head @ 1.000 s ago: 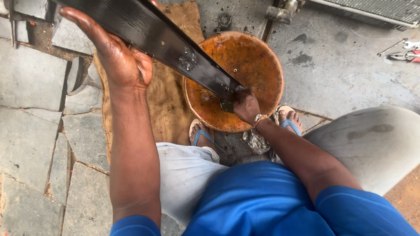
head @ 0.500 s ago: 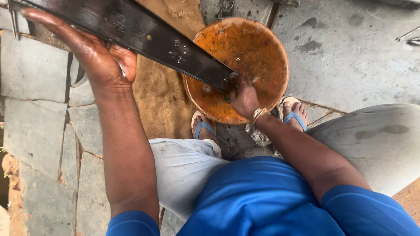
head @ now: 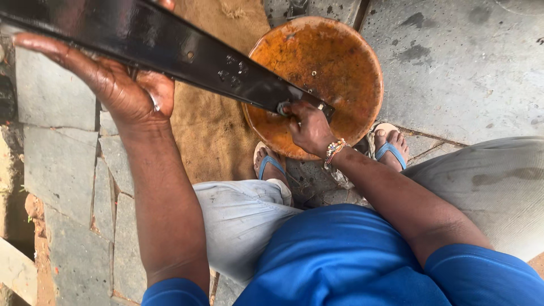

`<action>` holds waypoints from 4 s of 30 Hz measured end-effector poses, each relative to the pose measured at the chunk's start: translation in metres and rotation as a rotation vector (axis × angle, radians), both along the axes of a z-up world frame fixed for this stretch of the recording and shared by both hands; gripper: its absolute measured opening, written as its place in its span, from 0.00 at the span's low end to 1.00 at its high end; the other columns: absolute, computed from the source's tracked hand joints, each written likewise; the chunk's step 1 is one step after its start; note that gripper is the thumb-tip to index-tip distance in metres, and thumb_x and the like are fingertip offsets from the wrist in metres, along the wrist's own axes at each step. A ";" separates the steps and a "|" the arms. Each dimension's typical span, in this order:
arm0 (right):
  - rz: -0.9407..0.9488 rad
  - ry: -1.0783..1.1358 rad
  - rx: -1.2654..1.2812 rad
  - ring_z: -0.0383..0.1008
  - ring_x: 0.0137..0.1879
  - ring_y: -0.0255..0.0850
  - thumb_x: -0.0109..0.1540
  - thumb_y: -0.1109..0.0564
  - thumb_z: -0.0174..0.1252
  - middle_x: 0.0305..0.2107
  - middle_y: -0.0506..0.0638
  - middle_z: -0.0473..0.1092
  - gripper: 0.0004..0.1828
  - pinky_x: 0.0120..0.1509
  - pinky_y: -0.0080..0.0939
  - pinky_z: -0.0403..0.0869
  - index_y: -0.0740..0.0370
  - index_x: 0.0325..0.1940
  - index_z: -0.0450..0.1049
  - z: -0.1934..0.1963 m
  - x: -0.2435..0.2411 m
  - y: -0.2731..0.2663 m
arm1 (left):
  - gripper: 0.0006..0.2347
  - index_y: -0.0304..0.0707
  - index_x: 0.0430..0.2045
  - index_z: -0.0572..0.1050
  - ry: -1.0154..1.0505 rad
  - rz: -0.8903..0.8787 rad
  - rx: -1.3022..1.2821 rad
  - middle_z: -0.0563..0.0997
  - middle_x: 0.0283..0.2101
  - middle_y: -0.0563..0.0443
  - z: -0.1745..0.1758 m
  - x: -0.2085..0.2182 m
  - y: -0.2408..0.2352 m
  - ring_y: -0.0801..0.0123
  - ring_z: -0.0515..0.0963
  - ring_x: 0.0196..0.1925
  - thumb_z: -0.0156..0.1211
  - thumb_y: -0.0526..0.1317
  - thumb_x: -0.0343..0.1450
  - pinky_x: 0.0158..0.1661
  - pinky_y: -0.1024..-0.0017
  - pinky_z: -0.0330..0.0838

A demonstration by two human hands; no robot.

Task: The person scrubs a long black metal bar and a smaller metal bracket with a cloth dipped in a liquid from a bowl. The person repeatedly dips the cloth and scrubs different sections of the metal parts.

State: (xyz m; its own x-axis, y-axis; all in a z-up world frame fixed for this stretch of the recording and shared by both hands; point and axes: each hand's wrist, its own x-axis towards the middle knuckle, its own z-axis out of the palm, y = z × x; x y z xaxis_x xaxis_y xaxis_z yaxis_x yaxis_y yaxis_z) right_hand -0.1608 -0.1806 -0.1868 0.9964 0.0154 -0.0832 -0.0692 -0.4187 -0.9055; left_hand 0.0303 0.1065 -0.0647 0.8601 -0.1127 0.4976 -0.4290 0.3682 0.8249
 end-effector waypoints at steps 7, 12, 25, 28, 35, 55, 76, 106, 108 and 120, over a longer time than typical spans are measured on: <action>-0.012 -0.454 0.068 0.78 0.53 0.57 0.59 0.63 0.55 0.50 0.66 0.74 0.24 0.59 0.52 0.78 0.71 0.60 0.75 0.013 0.008 0.017 | 0.27 0.88 0.69 0.27 -0.214 0.374 0.548 0.24 0.76 0.71 -0.004 -0.002 0.010 0.81 0.27 0.80 0.37 0.60 0.82 0.84 0.71 0.36; 0.009 -0.034 0.060 0.80 0.48 0.50 0.62 0.59 0.56 0.46 0.60 0.77 0.18 0.59 0.48 0.79 0.65 0.55 0.76 0.020 0.008 -0.001 | 0.28 0.82 0.70 0.27 -0.066 -0.029 0.150 0.33 0.80 0.48 0.017 -0.012 -0.012 0.43 0.54 0.73 0.34 0.61 0.79 0.70 0.50 0.66; -0.202 -0.140 0.336 0.73 0.45 0.39 0.56 0.66 0.67 0.39 0.53 0.68 0.09 0.54 0.39 0.79 0.64 0.34 0.72 0.018 0.015 0.019 | 0.27 0.77 0.73 0.34 0.018 -0.066 -0.039 0.43 0.76 0.56 0.023 -0.020 -0.027 0.66 0.61 0.73 0.29 0.64 0.79 0.67 0.58 0.72; -0.313 -0.149 0.405 0.71 0.45 0.39 0.54 0.69 0.67 0.39 0.53 0.66 0.11 0.50 0.36 0.77 0.66 0.34 0.70 0.004 0.003 0.025 | 0.24 0.78 0.71 0.40 -0.082 -0.132 0.123 0.64 0.63 0.49 0.037 -0.028 -0.052 0.61 0.76 0.56 0.25 0.67 0.79 0.57 0.56 0.81; -0.227 0.038 0.664 0.75 0.46 0.34 0.57 0.66 0.53 0.40 0.49 0.73 0.12 0.53 0.32 0.78 0.62 0.45 0.72 0.031 0.012 0.022 | 0.38 0.52 0.71 0.45 0.070 -0.110 0.196 0.80 0.48 0.36 0.087 -0.047 -0.105 0.55 0.85 0.44 0.26 0.73 0.70 0.47 0.56 0.86; -0.128 -0.349 0.282 0.81 0.49 0.46 0.59 0.70 0.55 0.46 0.57 0.78 0.19 0.57 0.43 0.79 0.65 0.54 0.77 0.048 0.008 0.015 | 0.40 0.40 0.66 0.61 0.152 -0.214 0.047 0.77 0.47 0.35 0.083 -0.058 -0.111 0.52 0.81 0.48 0.32 0.74 0.72 0.47 0.58 0.81; -0.120 -0.449 0.289 0.77 0.63 0.48 0.57 0.70 0.53 0.57 0.57 0.75 0.25 0.70 0.48 0.76 0.62 0.58 0.77 0.091 0.016 0.031 | 0.41 0.39 0.63 0.66 0.244 -0.318 -0.044 0.78 0.54 0.44 0.092 -0.060 -0.118 0.57 0.78 0.53 0.36 0.74 0.68 0.56 0.53 0.77; -0.242 0.209 0.110 0.83 0.48 0.43 0.61 0.67 0.54 0.46 0.55 0.79 0.13 0.58 0.40 0.80 0.63 0.46 0.81 -0.022 -0.005 0.025 | 0.33 0.24 0.72 0.57 0.268 -0.062 0.056 0.74 0.59 0.34 0.066 -0.041 -0.058 0.67 0.82 0.31 0.51 0.58 0.81 0.16 0.73 0.68; -0.241 -0.039 0.170 0.81 0.50 0.47 0.59 0.69 0.56 0.47 0.58 0.78 0.16 0.60 0.44 0.77 0.64 0.49 0.82 -0.019 -0.007 0.032 | 0.32 0.31 0.72 0.55 0.254 -0.057 0.115 0.73 0.63 0.38 0.070 -0.038 -0.060 0.66 0.83 0.32 0.50 0.59 0.82 0.15 0.75 0.68; -0.235 -0.176 0.253 0.80 0.53 0.50 0.60 0.67 0.55 0.48 0.58 0.78 0.17 0.62 0.45 0.76 0.64 0.53 0.79 0.020 -0.001 0.029 | 0.36 0.29 0.73 0.53 0.291 -0.078 0.135 0.69 0.61 0.28 0.077 -0.053 -0.078 0.59 0.84 0.46 0.50 0.63 0.80 0.24 0.76 0.72</action>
State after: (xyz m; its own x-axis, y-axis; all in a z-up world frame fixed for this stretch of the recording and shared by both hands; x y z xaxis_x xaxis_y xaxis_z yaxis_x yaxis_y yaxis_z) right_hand -0.1615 -0.1514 -0.1666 0.9738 -0.2174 0.0664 0.0288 -0.1720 -0.9847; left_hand -0.0227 0.0281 0.0126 0.9500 -0.2324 0.2085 -0.1431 0.2693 0.9524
